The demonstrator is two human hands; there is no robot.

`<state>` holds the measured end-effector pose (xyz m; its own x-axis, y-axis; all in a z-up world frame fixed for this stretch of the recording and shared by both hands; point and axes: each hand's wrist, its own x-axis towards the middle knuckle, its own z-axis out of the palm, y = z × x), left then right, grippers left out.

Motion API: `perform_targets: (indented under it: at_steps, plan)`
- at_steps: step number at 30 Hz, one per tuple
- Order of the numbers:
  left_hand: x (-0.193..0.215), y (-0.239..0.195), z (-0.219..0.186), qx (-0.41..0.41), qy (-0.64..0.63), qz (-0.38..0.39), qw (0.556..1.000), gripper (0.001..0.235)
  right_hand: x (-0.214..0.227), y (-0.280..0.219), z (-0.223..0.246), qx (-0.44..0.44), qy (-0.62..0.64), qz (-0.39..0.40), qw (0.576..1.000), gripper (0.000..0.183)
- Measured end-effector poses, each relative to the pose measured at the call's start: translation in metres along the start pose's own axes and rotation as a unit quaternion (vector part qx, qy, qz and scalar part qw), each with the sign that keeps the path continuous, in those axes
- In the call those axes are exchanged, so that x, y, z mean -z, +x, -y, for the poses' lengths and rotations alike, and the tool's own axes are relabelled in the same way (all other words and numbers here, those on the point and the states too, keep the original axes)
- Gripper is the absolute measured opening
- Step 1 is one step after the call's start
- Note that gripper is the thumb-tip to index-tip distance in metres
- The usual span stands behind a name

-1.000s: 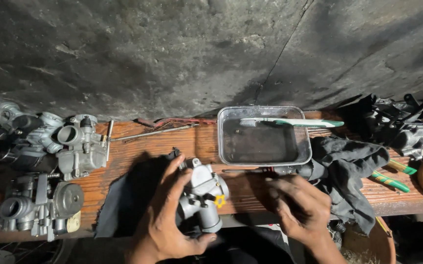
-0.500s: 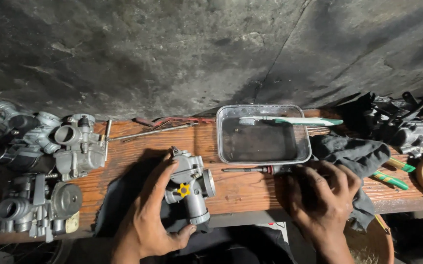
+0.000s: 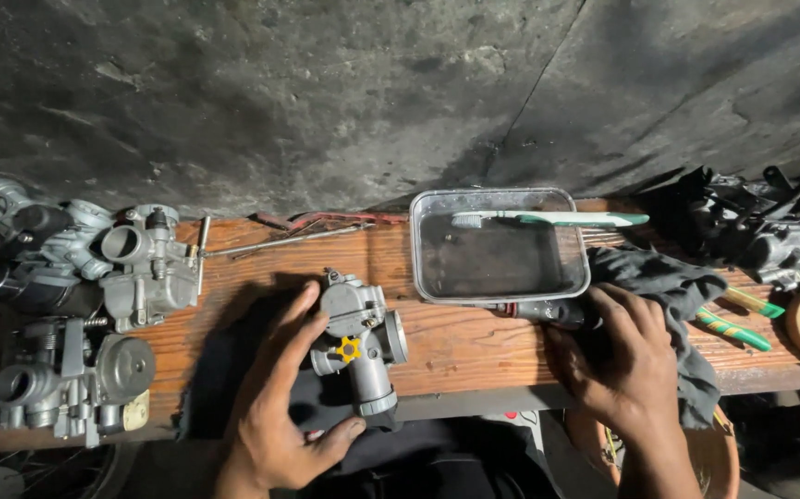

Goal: Reassembling motorcycle carburetor components after cleaning, including installing jets and using a screwdriver.

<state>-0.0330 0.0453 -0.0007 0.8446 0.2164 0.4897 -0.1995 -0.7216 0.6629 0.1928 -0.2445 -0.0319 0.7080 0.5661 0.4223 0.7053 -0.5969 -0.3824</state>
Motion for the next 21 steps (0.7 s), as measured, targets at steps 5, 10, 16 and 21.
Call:
perform_targets:
  at_steps: [5, 10, 16, 21]
  plan:
    - [-0.029, -0.018, -0.010, -0.160, 0.200, -0.265, 0.930, 0.010, -0.004, -0.002, -0.002, -0.034, -0.024, 0.030, 0.999, 0.059]
    - [-0.051, 0.014, -0.077, -0.136, 0.056, -0.242, 0.959, 0.007, -0.002, -0.002, 0.000, -0.017, -0.029, 0.042, 0.999, 0.056]
    - [-0.073, 0.050, -0.069, -0.258, 0.127, -0.088, 0.954, 0.015, 0.002, -0.009, -0.013, 0.017, 0.041, 0.059, 0.997, 0.054]
    - [-0.080, 0.055, -0.074, -0.235, 0.152, -0.093, 0.955, 0.016, 0.011, -0.009, -0.009, 0.042, 0.104, 0.036, 0.993, 0.053]
